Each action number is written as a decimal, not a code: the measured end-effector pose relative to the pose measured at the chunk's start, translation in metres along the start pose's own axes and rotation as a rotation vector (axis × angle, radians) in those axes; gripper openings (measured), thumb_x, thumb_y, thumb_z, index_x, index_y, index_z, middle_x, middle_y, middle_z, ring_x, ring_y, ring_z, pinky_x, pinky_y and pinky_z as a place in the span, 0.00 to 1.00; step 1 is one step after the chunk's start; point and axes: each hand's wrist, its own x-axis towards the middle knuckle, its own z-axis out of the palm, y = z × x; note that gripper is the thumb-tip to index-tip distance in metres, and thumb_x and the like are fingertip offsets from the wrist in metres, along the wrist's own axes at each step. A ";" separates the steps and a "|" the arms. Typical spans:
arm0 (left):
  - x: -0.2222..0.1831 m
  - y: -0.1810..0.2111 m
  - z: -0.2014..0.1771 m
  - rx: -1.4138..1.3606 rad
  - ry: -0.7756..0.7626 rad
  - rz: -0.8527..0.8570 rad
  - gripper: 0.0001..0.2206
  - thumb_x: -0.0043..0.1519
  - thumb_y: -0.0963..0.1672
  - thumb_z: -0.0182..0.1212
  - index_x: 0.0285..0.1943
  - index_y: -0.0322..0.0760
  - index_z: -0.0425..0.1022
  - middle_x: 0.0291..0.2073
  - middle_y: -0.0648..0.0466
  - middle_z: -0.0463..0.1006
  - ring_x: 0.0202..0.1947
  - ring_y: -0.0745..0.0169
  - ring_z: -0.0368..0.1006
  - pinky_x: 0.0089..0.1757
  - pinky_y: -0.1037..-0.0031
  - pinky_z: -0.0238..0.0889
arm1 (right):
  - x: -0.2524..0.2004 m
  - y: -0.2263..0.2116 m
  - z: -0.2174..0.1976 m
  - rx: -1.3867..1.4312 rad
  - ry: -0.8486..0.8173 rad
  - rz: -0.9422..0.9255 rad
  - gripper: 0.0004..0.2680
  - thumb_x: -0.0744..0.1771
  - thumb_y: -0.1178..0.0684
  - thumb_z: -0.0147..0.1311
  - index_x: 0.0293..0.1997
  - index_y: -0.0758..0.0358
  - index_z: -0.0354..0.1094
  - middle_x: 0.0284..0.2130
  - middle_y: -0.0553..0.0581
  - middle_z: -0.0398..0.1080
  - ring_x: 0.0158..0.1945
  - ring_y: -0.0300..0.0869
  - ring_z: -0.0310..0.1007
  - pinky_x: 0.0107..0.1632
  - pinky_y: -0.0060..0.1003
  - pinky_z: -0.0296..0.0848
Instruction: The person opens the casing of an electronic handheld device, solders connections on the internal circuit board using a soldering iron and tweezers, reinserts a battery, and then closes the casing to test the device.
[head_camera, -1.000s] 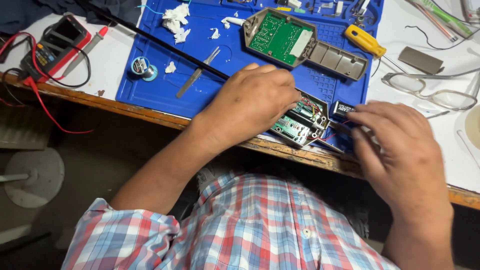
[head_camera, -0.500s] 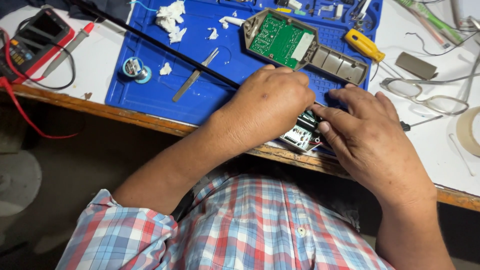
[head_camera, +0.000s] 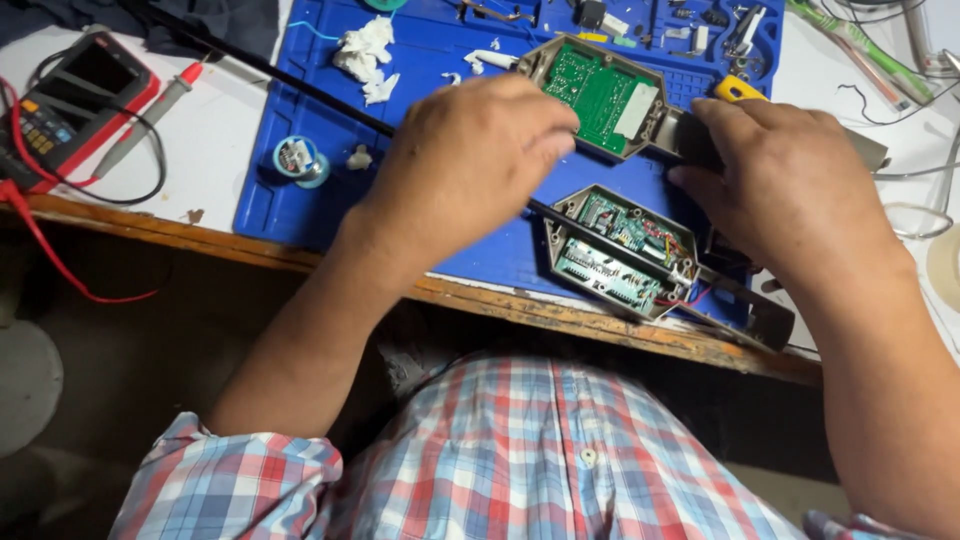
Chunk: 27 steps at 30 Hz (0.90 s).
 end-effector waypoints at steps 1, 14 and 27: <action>-0.001 -0.006 -0.001 0.003 0.000 0.000 0.09 0.78 0.44 0.67 0.59 0.36 0.90 0.48 0.48 0.91 0.46 0.53 0.87 0.48 0.59 0.82 | 0.004 -0.001 -0.001 0.001 0.003 -0.001 0.24 0.73 0.37 0.69 0.74 0.64 0.80 0.53 0.63 0.86 0.51 0.66 0.86 0.52 0.60 0.82; 0.006 -0.013 0.002 -0.081 0.058 -0.218 0.28 0.80 0.48 0.70 0.89 0.50 0.65 0.42 0.56 0.79 0.32 0.64 0.73 0.37 0.61 0.64 | -0.040 -0.008 -0.035 0.305 0.246 0.173 0.24 0.70 0.56 0.83 0.74 0.70 0.76 0.61 0.73 0.78 0.62 0.67 0.78 0.56 0.61 0.75; 0.013 0.035 0.037 -0.368 0.262 0.015 0.09 0.71 0.40 0.77 0.56 0.45 0.84 0.50 0.60 0.91 0.53 0.64 0.90 0.53 0.67 0.82 | -0.088 -0.006 -0.084 0.690 -0.120 0.477 0.19 0.74 0.52 0.79 0.41 0.60 0.61 0.27 0.54 0.71 0.31 0.40 0.69 0.38 0.40 0.61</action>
